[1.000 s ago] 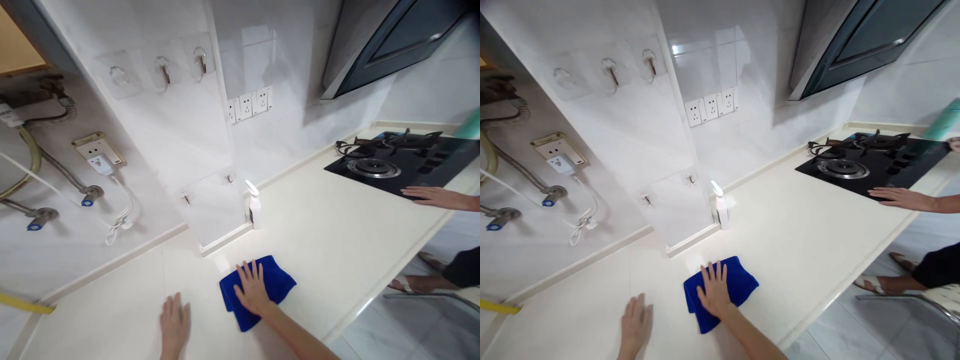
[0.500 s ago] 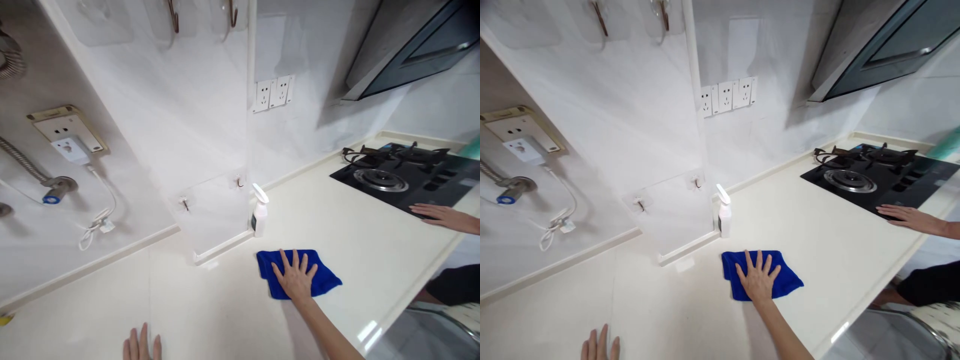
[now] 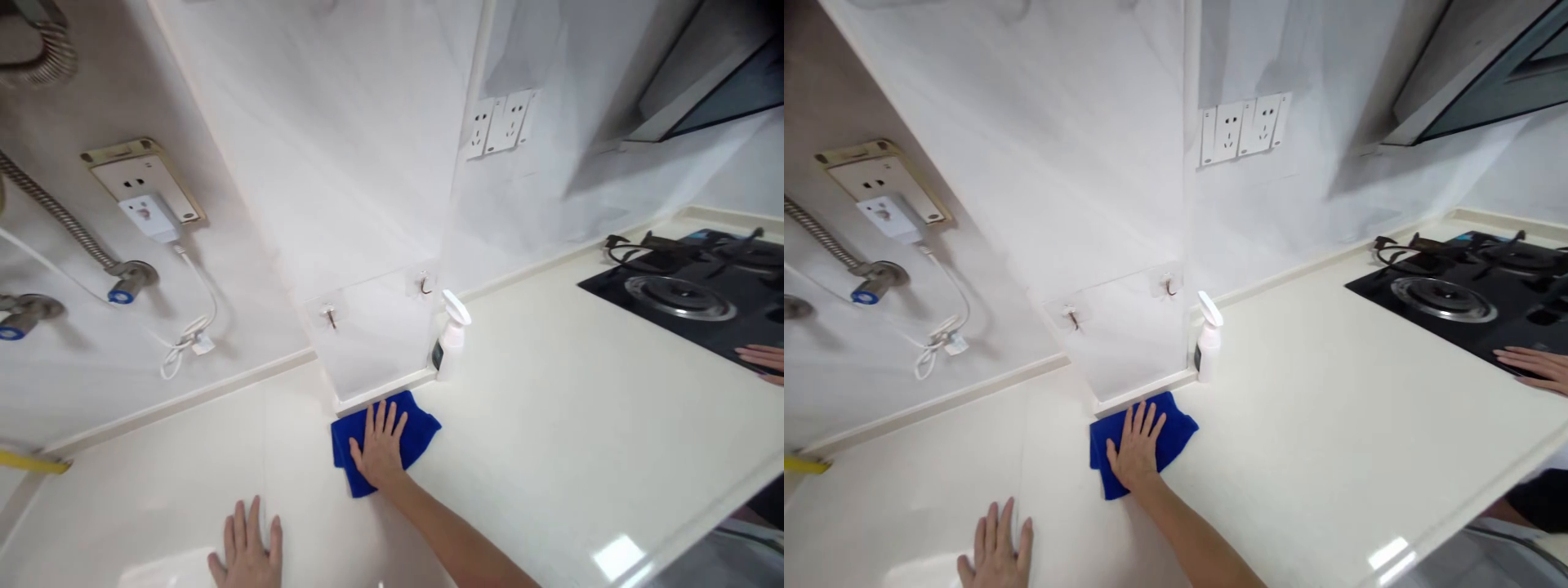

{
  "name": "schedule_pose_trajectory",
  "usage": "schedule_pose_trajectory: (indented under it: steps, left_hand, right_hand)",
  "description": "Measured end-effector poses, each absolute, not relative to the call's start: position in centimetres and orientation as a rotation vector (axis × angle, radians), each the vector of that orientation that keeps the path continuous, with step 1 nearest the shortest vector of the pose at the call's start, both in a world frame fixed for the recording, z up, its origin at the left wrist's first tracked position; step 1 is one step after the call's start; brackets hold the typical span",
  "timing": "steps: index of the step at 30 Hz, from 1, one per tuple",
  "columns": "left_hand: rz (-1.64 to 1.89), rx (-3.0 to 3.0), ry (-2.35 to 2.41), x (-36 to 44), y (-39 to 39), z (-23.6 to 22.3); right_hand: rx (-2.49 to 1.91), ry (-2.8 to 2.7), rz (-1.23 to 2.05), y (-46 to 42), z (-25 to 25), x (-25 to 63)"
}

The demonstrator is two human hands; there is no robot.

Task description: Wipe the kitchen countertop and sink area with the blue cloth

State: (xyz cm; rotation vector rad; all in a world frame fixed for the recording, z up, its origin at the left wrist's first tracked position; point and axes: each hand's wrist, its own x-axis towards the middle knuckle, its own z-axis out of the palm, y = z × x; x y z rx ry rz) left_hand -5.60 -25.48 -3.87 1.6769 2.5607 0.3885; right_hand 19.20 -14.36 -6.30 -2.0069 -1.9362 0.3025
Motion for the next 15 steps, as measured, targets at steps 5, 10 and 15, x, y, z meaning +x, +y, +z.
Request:
schedule_pose_trajectory:
  steps: [5,10,15]
  left_hand:
    - [0.399,1.711,2.57,-6.0,-25.6,-4.0]
    - [0.403,1.739,2.541,-6.3,-25.3,-4.6]
    - [0.412,1.735,2.509,-6.4,-25.1,-4.8]
  right_hand:
    - [-1.611,-2.3,0.513,-19.0,-4.3,17.6]
    - [-1.325,-2.467,0.614,-24.4,-2.8,22.1]
    - [-1.385,-2.39,0.667,-28.1,-2.9,31.3]
